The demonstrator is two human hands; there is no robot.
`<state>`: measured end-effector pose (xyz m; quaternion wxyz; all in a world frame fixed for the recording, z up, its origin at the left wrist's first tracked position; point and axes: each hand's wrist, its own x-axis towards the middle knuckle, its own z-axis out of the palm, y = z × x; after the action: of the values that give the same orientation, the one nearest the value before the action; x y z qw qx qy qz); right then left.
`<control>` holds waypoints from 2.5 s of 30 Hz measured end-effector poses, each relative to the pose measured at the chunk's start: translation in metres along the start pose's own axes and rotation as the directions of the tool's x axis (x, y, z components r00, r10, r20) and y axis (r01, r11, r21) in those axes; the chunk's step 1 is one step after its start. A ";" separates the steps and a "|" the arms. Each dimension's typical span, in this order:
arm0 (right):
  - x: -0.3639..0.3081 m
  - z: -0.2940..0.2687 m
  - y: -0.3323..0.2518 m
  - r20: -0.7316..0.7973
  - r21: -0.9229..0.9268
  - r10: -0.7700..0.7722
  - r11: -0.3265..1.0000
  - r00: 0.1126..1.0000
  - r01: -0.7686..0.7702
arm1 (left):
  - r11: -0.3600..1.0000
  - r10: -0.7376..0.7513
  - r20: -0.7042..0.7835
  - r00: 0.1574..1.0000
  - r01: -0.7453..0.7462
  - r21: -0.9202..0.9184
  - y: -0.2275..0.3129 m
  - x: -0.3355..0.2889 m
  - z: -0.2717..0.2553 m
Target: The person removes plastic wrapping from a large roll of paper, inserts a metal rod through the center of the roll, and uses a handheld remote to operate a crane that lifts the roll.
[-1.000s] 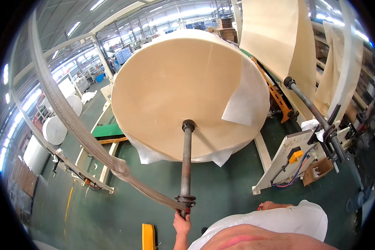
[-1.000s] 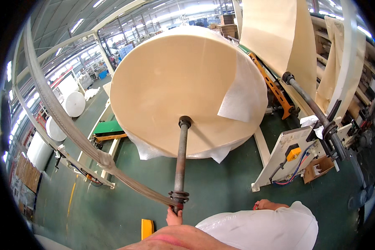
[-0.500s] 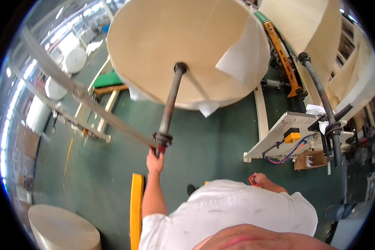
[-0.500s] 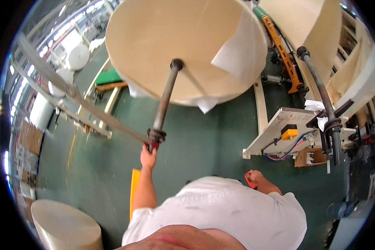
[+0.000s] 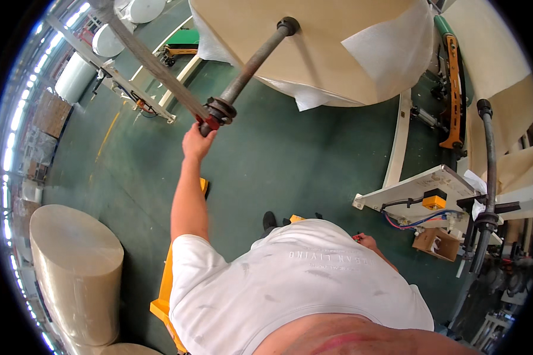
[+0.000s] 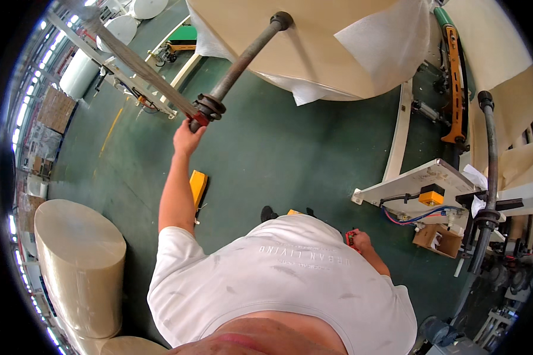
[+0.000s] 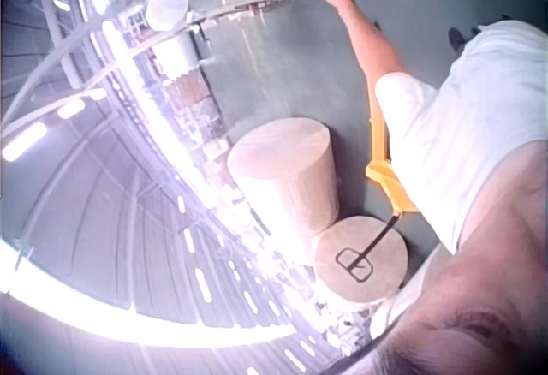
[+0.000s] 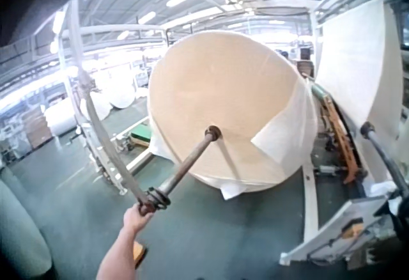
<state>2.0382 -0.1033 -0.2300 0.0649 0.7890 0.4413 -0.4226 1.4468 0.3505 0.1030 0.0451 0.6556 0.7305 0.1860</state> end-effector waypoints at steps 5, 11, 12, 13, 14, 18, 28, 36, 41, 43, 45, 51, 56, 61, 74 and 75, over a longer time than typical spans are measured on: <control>0.000 -0.002 -0.006 -0.010 -0.029 -0.041 0.999 0.999 0.041 | 0.999 0.010 0.023 1.000 -0.009 -0.048 -0.029 0.024 -0.046; -0.003 -0.006 -0.022 0.021 -0.302 -0.271 0.916 0.962 0.265 | 0.981 0.055 -0.069 0.996 -0.067 -0.184 -0.041 0.013 -0.099; 0.002 -0.008 -0.029 0.042 -0.299 -0.342 0.892 0.939 0.339 | 0.982 0.038 -0.071 0.997 -0.050 -0.182 -0.043 0.009 -0.107; 0.003 -0.010 -0.032 0.099 -0.318 -0.339 0.880 0.936 0.352 | 0.983 0.030 -0.098 0.995 -0.047 -0.180 -0.046 0.005 -0.114; 0.009 -0.016 -0.036 0.168 -0.405 -0.303 0.847 0.938 0.345 | 0.981 0.032 -0.119 0.992 -0.054 -0.189 -0.048 0.000 -0.122; 0.049 -0.027 -0.075 -0.037 -0.224 -0.259 0.943 0.965 0.245 | 0.981 -0.012 -0.194 0.981 -0.026 -0.191 -0.062 -0.016 -0.145; 0.033 -0.080 -0.140 0.011 -0.103 -0.066 0.992 0.998 0.067 | 0.975 -0.120 -0.187 0.975 0.080 -0.206 -0.101 -0.017 -0.157; -0.005 -0.059 -0.044 0.077 -0.071 0.020 0.997 0.997 -0.015 | 0.972 -0.070 -0.167 0.983 0.030 -0.235 -0.091 -0.010 -0.138; -0.020 -0.050 -0.003 0.167 -0.167 0.010 0.986 0.986 0.018 | 0.975 -0.024 -0.200 0.980 -0.022 -0.223 -0.070 -0.007 -0.125; -0.021 -0.047 -0.012 0.180 -0.207 -0.027 0.976 0.983 0.064 | 0.979 -0.031 -0.215 0.976 -0.013 -0.202 -0.065 -0.003 -0.121; -0.019 -0.044 -0.037 0.175 -0.240 -0.081 0.963 0.981 0.123 | 0.977 -0.037 -0.199 0.979 -0.007 -0.214 -0.064 0.006 -0.118; 0.004 -0.029 -0.168 0.006 -0.126 0.007 0.992 1.000 -0.006 | 0.982 -0.022 -0.182 0.983 -0.013 -0.190 -0.083 0.054 -0.112; 0.006 -0.028 -0.262 -0.074 0.016 0.068 0.998 0.995 -0.067 | 0.978 -0.013 -0.147 0.989 -0.018 -0.206 -0.110 0.101 -0.106; 0.023 -0.021 -0.328 -0.158 0.018 -0.007 1.000 0.987 0.010 | 0.982 0.007 -0.117 0.993 -0.029 -0.186 -0.134 0.148 -0.107; 0.151 -0.034 -0.341 0.167 -0.143 0.156 0.981 0.973 -0.133 | 0.978 -0.053 -0.146 0.988 0.022 -0.208 -0.146 0.178 -0.074; 0.166 -0.043 -0.346 0.194 -0.095 0.096 0.992 0.976 -0.078 | 0.978 -0.054 -0.159 0.986 0.020 -0.207 -0.148 0.180 -0.069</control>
<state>1.8462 0.2317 -0.2292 0.1610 0.7581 0.4155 -0.4761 1.2615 0.5007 0.1499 0.0556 0.6162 0.7206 0.3128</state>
